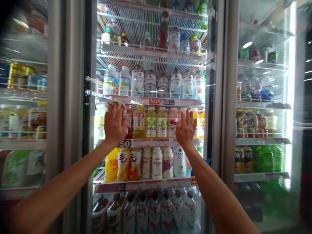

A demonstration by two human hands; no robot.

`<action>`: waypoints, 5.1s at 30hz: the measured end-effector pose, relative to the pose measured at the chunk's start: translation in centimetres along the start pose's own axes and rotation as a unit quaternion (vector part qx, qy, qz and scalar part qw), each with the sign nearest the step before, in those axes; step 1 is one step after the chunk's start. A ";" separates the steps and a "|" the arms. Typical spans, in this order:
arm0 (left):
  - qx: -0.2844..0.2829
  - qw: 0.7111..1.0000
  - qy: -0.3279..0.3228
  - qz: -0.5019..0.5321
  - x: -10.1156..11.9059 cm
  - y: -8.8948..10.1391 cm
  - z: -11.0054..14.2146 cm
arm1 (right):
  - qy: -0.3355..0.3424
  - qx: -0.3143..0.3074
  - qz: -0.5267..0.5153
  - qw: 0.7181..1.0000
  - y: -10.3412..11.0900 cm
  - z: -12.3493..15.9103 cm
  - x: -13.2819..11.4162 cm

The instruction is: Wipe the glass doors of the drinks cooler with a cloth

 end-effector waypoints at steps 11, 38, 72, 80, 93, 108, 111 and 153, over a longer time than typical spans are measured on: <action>-0.021 0.987 -0.161 -0.006 9.1 -3.2 -1.6 | 0.034 -0.065 0.037 0.997 2.4 4.2 3.3; -0.139 0.900 -0.386 0.145 30.6 -11.4 3.6 | 0.042 -0.109 0.097 0.988 11.4 7.9 11.7; -0.116 0.945 -0.301 0.052 14.4 -4.3 12.1 | 0.078 -0.125 0.004 0.989 5.3 11.3 -1.9; -0.176 0.860 -0.474 0.061 10.7 -0.6 19.9 | 0.109 -0.150 0.004 0.983 3.4 11.8 -6.0; -0.203 0.886 -0.416 0.031 1.9 3.1 20.5 | 0.138 -0.174 -0.036 0.974 1.8 13.5 -10.5; -0.147 0.960 -0.239 -0.021 -4.8 5.2 20.4 | 0.194 -0.162 -0.084 0.964 -0.2 14.7 -16.0; -0.090 0.987 -0.125 -0.042 -7.4 5.2 16.1 | 0.187 -0.148 -0.073 0.968 0.1 14.1 -15.2; -0.156 0.945 -0.282 0.044 11.4 -2.8 15.7 | 0.105 -0.186 0.015 0.977 4.3 18.0 -2.2</action>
Point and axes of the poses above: each hand's wrist, its own z-axis away from the middle knuckle, its own y-axis out of the back of the hand, x = y × z, the point moved 8 cm from there along -z, towards the middle knuckle, and after that the axes turned 9 degrees about y, right-handed, at the moved point
